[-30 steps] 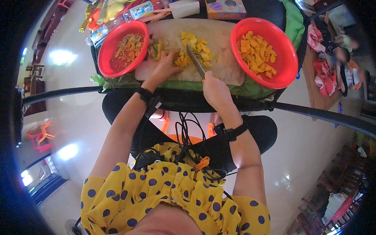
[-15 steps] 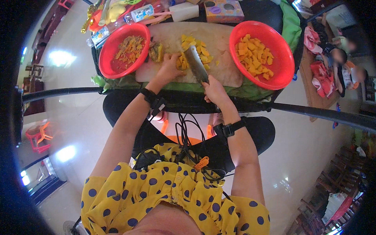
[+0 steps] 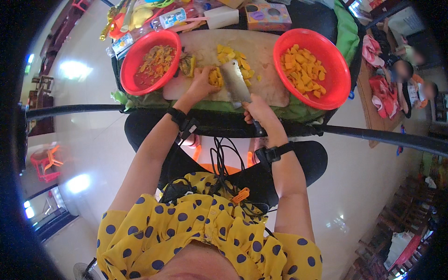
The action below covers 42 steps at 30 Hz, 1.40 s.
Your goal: The person slices a yellow fruit on a cutting board using a knife, placing the cut pieces into a red bowl. The person also removes the core and seeds from the fruit and discards them into a separate red bowl.
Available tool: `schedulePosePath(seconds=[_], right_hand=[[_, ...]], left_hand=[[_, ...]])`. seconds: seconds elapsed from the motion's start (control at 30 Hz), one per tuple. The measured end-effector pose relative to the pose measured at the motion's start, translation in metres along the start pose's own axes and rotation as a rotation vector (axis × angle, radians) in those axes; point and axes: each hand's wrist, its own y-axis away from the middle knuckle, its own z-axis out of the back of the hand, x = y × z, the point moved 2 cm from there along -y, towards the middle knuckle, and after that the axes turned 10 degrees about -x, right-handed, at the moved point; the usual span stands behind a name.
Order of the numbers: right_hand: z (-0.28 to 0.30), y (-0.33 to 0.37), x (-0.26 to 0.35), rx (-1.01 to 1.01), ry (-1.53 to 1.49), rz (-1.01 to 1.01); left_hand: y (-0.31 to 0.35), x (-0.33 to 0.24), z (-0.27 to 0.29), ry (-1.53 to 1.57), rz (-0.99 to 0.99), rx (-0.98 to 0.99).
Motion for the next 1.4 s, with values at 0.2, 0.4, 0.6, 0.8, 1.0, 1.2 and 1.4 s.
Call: schedulePosePath(seconds=[0.2,0.4,0.6,0.8,1.0,1.2,1.4], right_hand=[[0.009,-0.010,-0.007,-0.024,-0.013,-0.019],[-0.006,-0.008,0.000,0.002,0.003,0.009],[0.007,-0.008,0.003,-0.095,0.067,0.035],[-0.013,-0.011,0.002,0.028,-0.021,-0.033],[-0.027,-0.015,-0.002,0.054,-0.114,-0.047],[-0.028,-0.014,-0.002,0.053,-0.096,-0.039],[0.000,-0.013,0.008,0.014,0.129,0.029]], left_hand=[[-0.002,0.007,-0.001,-0.013,-0.016,0.023],[-0.002,0.011,-0.001,0.017,0.008,-0.005],[-0.002,0.014,0.001,0.074,0.013,0.013],[-0.003,0.005,0.001,0.041,0.044,-0.020],[-0.004,0.007,0.003,0.066,0.021,-0.056],[-0.007,0.014,0.003,0.053,0.036,-0.051],[-0.004,0.009,0.005,-0.024,0.063,-0.038]])
